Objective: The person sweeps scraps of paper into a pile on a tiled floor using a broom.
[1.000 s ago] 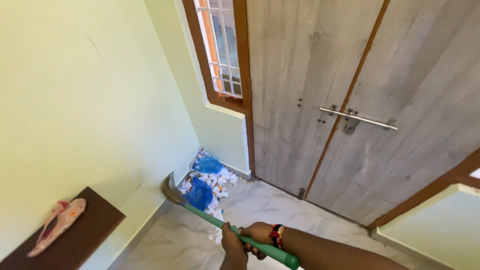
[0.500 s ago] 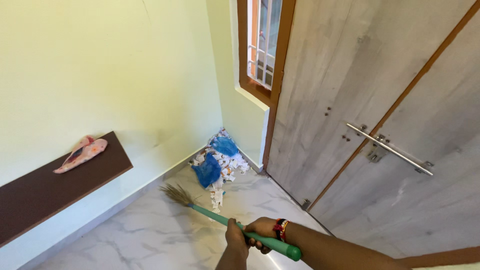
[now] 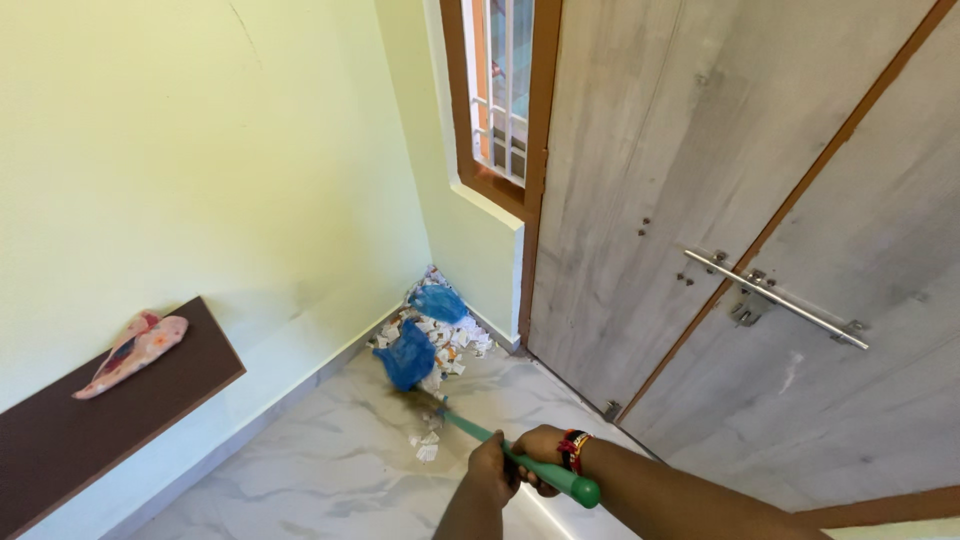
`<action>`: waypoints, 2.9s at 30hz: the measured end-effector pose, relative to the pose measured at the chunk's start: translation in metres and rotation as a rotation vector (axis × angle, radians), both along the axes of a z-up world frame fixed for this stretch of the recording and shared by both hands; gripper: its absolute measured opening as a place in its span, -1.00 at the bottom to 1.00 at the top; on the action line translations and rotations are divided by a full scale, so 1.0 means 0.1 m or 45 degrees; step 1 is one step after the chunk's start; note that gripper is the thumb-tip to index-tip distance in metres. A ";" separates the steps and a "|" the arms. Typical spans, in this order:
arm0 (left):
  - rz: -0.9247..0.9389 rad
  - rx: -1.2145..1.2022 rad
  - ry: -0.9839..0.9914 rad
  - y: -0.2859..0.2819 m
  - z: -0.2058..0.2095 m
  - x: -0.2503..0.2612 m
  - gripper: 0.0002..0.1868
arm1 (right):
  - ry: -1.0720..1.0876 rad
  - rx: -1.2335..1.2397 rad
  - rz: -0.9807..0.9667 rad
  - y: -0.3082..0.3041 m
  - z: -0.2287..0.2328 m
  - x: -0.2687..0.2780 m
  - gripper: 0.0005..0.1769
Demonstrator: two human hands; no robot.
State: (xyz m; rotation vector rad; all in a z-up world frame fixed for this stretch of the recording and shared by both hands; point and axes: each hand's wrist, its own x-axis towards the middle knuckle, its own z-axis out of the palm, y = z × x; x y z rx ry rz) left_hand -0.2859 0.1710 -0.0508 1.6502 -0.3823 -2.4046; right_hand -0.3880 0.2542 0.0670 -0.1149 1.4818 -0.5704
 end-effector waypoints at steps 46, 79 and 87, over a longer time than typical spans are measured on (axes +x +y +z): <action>0.506 -0.231 -0.235 0.65 0.13 -1.56 -0.57 | -0.201 -0.033 0.270 0.43 -0.18 -1.74 -0.65; 0.274 -0.632 0.012 0.11 0.61 -0.95 -0.71 | 0.010 -0.318 -0.165 0.21 0.35 -0.68 -0.73; 0.399 -0.541 -0.138 0.28 0.74 -0.59 -0.53 | 0.059 -0.308 -0.074 0.25 0.18 -0.40 -0.67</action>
